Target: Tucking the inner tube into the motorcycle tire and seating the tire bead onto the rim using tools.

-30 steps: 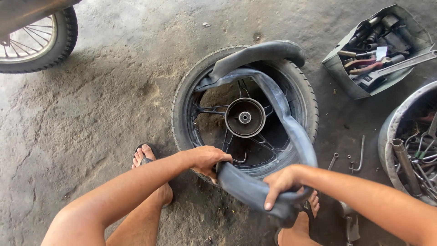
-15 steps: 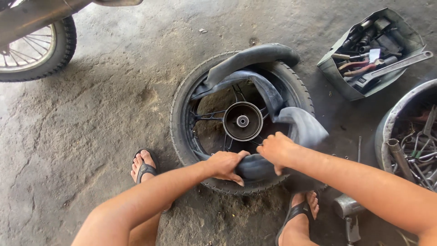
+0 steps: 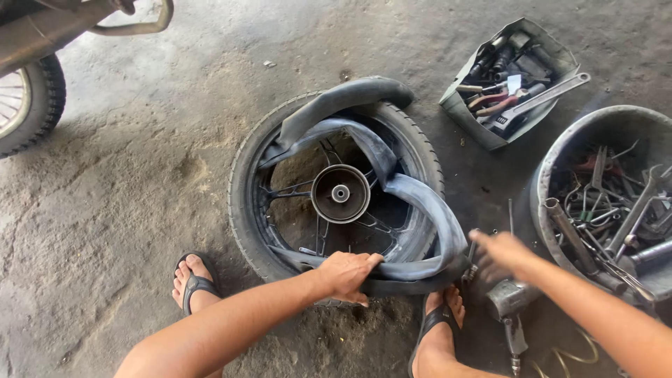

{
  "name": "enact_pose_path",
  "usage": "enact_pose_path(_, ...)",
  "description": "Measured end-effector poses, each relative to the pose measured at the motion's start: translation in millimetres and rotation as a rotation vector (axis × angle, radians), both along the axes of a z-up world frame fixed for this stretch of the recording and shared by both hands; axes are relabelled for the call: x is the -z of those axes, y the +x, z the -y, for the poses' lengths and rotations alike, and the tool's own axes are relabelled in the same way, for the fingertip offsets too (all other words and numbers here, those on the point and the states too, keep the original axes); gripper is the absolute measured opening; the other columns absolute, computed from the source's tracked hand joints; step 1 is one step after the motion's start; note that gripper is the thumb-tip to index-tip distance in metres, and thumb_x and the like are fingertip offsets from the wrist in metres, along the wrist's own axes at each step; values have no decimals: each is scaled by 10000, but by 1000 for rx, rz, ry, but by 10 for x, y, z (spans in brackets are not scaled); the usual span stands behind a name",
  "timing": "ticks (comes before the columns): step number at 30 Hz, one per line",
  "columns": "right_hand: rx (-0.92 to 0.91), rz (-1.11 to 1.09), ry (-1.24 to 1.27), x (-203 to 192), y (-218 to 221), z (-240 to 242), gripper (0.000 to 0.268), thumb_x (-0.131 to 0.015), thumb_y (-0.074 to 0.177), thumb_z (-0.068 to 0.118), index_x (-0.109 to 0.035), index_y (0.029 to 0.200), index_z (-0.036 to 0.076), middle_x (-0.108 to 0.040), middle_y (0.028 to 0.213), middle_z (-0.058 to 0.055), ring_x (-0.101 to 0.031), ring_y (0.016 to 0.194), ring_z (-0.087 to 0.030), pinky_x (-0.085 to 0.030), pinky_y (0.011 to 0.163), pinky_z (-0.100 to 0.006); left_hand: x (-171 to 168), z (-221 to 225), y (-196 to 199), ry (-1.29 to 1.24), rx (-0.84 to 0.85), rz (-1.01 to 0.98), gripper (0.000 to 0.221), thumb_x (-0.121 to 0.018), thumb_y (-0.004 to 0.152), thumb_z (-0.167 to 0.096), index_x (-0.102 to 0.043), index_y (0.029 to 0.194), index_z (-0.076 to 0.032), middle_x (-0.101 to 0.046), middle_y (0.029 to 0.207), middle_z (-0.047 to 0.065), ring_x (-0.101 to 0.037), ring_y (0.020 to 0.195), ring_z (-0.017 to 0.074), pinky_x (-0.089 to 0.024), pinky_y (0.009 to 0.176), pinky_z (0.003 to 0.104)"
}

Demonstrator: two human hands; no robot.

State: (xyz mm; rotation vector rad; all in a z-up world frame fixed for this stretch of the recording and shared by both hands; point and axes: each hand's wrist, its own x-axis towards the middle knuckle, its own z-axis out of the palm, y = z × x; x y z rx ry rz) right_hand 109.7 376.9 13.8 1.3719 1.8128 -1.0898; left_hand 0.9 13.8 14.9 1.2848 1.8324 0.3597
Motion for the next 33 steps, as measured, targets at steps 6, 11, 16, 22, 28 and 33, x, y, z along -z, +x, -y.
enact_pose_path(6, 491, -18, -254, 814, 379, 287, 171, -585, 920, 17, -614, 900, -151, -586, 763, -251, -575, 608, -326, -595, 590, -509, 50, -413, 186, 111, 1, 32, 1006, -899, 660, -456, -400, 1424, -34, -679, 1227, 176, -668, 1109, 368, -530, 943, 476)
enact_pose_path(11, 561, -431, -49, 915, 251, 148, 192, -663, 812, 33, -606, 985, -26, -572, 818, -149, -614, 683, -289, -543, 607, -450, -67, -472, 58, 142, -107, 154, 881, -862, 718, -357, -416, 1418, -61, -679, 1238, 193, -651, 1166, 402, -520, 985, 526)
enact_pose_path(16, 853, -813, -153, -1157, -583, 908, 177, -757, 726, 102, -661, 854, 26, -687, 859, -149, -672, 764, -286, -553, 783, -421, -289, -379, -157, 187, -378, 423, 857, -844, 703, -378, -461, 1440, -170, -665, 1256, 207, -609, 1234, 455, -507, 1031, 600)
enact_pose_path(22, 612, -974, -495, -852, -922, 177, 635, -661, 901, 667, -714, 1096, 66, -748, 978, -132, -754, 952, -213, -631, 907, -343, -353, -328, -224, 269, -478, 503, 951, -856, 668, -509, -444, 1460, -181, -653, 1270, 253, -588, 1247, 499, -482, 1049, 620)
enact_pose_path(28, 650, -1044, -381, -718, -1181, 241, 833, -414, 857, 847, -692, 795, 64, -683, 732, -114, -735, 721, -213, -649, 671, -302, 80, -704, -229, 325, -545, 640, 713, -509, 952, -675, -582, 1395, -121, -654, 1281, 275, -588, 1249, 493, -470, 1044, 594)
enact_pose_path(33, 688, -946, -285, -337, -1187, 185, 639, -385, 963, 771, -634, 832, 197, -689, 731, -64, -711, 621, -173, -630, 574, -300, -212, -1120, -378, 324, -791, 926, 725, -522, 993, -681, -668, 1252, -20, -677, 1224, 250, -600, 1223, 336, -455, 1077, 520)
